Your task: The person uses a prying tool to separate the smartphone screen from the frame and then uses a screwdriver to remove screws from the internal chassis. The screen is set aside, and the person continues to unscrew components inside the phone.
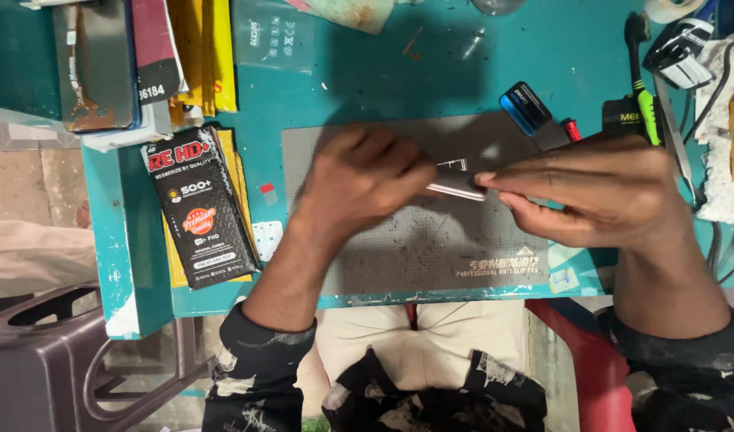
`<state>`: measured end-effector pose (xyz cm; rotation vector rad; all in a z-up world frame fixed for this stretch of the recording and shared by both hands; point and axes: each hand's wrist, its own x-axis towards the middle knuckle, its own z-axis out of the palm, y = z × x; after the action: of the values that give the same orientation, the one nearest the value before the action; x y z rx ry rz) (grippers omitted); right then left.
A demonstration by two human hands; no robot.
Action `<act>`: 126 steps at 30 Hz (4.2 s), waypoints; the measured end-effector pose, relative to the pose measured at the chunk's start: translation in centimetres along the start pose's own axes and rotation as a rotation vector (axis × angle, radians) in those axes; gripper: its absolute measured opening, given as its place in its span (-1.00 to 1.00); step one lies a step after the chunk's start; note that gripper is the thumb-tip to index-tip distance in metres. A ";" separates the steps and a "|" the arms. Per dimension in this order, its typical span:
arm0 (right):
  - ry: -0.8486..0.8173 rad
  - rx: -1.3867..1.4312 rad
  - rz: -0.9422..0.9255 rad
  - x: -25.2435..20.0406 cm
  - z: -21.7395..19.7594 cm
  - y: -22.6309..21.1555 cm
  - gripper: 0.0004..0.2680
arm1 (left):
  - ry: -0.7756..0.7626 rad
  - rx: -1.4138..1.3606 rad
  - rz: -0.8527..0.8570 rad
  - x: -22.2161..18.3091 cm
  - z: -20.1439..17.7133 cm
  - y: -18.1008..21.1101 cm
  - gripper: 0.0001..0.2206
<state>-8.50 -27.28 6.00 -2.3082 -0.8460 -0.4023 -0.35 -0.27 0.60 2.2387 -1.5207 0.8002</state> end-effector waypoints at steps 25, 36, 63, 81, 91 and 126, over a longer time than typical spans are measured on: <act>-0.106 -0.025 -0.010 -0.1 1.8 2.0 -0.82 | 0.070 -0.167 -0.102 -0.3 0.4 -1.0 -0.63; 0.025 0.067 0.001 0.8 2.1 1.3 -0.79 | 0.156 -0.202 -0.134 -0.2 0.3 -1.2 -0.59; 0.119 -0.004 0.081 0.4 2.8 0.5 -0.88 | 0.139 -0.197 -0.157 -0.5 0.5 -1.0 -0.59; 0.052 0.003 0.053 -0.1 3.3 1.4 -0.90 | -0.024 -0.119 -0.094 0.0 -0.9 -0.6 -0.68; -0.074 0.076 0.025 0.2 3.8 0.8 -0.91 | -0.129 -0.116 -0.045 -0.6 -1.1 -0.4 -0.69; -0.675 -0.366 0.330 7.0 3.2 -6.6 -0.94 | -0.052 -0.121 -0.078 -3.2 -1.3 0.8 -0.62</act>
<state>-7.45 -18.02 10.02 -2.9178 -0.7015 0.4304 -2.32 2.47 -0.36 2.2310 -1.4538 0.6152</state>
